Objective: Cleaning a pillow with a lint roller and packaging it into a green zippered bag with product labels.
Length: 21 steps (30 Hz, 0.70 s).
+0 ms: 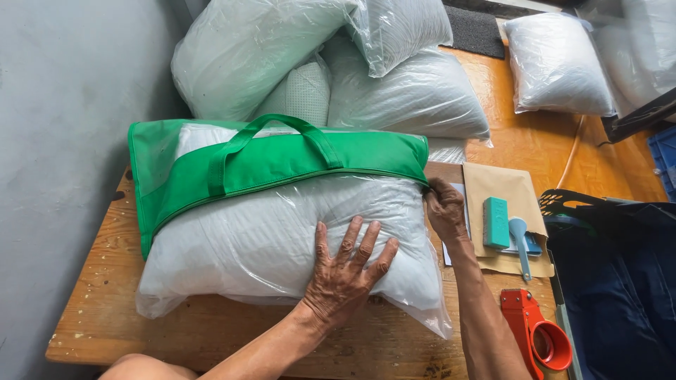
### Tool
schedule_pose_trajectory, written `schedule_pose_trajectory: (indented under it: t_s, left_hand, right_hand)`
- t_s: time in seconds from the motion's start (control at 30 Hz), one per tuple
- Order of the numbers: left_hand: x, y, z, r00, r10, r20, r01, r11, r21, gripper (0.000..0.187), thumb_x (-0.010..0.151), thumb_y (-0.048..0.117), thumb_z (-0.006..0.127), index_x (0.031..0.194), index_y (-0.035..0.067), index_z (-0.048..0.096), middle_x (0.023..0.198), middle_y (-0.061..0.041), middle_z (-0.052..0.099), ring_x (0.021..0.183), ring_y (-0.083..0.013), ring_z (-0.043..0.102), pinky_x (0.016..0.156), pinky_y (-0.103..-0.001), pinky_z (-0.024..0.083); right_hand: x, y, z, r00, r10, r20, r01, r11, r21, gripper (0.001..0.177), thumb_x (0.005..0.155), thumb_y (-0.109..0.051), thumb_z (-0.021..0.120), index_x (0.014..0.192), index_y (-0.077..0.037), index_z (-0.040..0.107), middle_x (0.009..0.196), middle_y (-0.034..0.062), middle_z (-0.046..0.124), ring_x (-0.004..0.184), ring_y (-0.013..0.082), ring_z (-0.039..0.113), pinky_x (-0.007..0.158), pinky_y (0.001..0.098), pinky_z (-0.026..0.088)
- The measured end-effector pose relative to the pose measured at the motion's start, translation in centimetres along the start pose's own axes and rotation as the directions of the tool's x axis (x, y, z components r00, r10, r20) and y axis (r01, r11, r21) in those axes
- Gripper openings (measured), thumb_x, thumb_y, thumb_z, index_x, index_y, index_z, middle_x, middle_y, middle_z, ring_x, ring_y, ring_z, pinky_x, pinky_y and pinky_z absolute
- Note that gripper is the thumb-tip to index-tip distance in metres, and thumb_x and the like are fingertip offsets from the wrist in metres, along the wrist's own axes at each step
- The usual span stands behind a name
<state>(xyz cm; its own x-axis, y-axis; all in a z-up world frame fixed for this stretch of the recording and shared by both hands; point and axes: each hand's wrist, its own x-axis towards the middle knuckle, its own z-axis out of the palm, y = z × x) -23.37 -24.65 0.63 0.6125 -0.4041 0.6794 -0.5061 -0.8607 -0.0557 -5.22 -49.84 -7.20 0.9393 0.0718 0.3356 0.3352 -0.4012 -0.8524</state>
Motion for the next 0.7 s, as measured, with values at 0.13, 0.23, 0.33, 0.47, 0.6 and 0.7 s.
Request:
schedule_pose_trajectory:
  t_s: [0.13,0.23,0.33,0.47,0.6,0.7]
  left_hand:
    - [0.1,0.4,0.4,0.998,-0.055,-0.009,0.055,0.995,0.08,0.049,0.097,0.015,0.06,0.145,0.02,0.052,0.151,-0.013,0.05,0.139,-0.0388,0.05,0.102,-0.078,0.039]
    - [0.2,0.3,0.6,0.995,-0.099,-0.012,0.099,0.991,0.089,0.047,0.098,0.02,0.06,0.145,0.02,0.054,0.151,-0.013,0.051,0.14,-0.0396,0.049,0.105,-0.079,0.037]
    - [0.7,-0.4,0.8,0.989,-0.145,0.011,0.142,0.983,0.116,0.056,0.094,0.023,0.063,0.149,0.022,0.052,0.151,-0.013,0.051,0.14,-0.0402,0.049,0.106,-0.079,0.033]
    - [1.4,-1.2,1.8,0.973,-0.211,0.088,0.202,0.974,0.099,0.045,0.084,0.023,0.068,0.129,0.028,0.067,0.131,-0.011,0.063,0.126,-0.0381,0.058,0.1,-0.079,0.034]
    - [1.7,-2.5,1.2,0.994,-0.102,-0.03,0.104,0.993,0.056,0.067,0.076,0.018,0.085,0.139,0.03,0.066,0.145,-0.011,0.055,0.132,-0.0419,0.048,0.107,-0.083,0.029]
    - [0.8,-4.0,0.1,0.936,0.05,0.348,-0.005,0.992,-0.128,0.098,0.042,0.069,0.096,0.127,0.031,0.066,0.092,-0.005,0.073,0.091,-0.0354,0.068,0.086,-0.059,0.047]
  right_hand:
    - [-3.3,-2.0,0.0,0.999,0.034,0.024,-0.035,0.999,0.032,0.027,0.088,0.006,0.041,0.093,-0.009,0.063,0.082,0.0001,0.061,0.077,0.0127,0.052,0.071,0.028,0.042]
    - [-5.8,-1.1,0.0,0.999,0.044,-0.004,-0.044,0.992,0.115,0.03,0.093,0.006,0.043,0.102,-0.011,0.066,0.084,-0.003,0.06,0.078,0.0107,0.05,0.072,0.0276,0.041]
    - [-8.2,-1.8,-0.3,1.0,0.006,0.017,-0.01,0.975,0.221,0.042,0.095,0.009,0.041,0.119,-0.009,0.069,0.098,-0.0004,0.065,0.089,0.0135,0.057,0.08,0.0293,0.048]
    - [-10.9,-10.8,-1.0,0.992,-0.116,0.047,0.112,0.991,0.073,0.026,0.091,0.008,0.052,0.083,-0.008,0.072,0.073,0.0061,0.062,0.073,0.0185,0.063,0.075,0.0339,0.054]
    - [-16.6,-4.4,-1.4,0.991,0.03,0.132,-0.056,0.978,0.199,0.038,0.097,0.007,0.037,0.114,-0.004,0.069,0.1,0.0062,0.063,0.09,0.0194,0.06,0.082,0.0312,0.049]
    - [-18.2,-4.7,-1.0,0.98,0.198,0.032,-0.2,0.948,0.248,0.032,0.1,0.003,0.044,0.112,-0.012,0.071,0.104,0.0031,0.069,0.097,0.0158,0.063,0.087,0.0289,0.049]
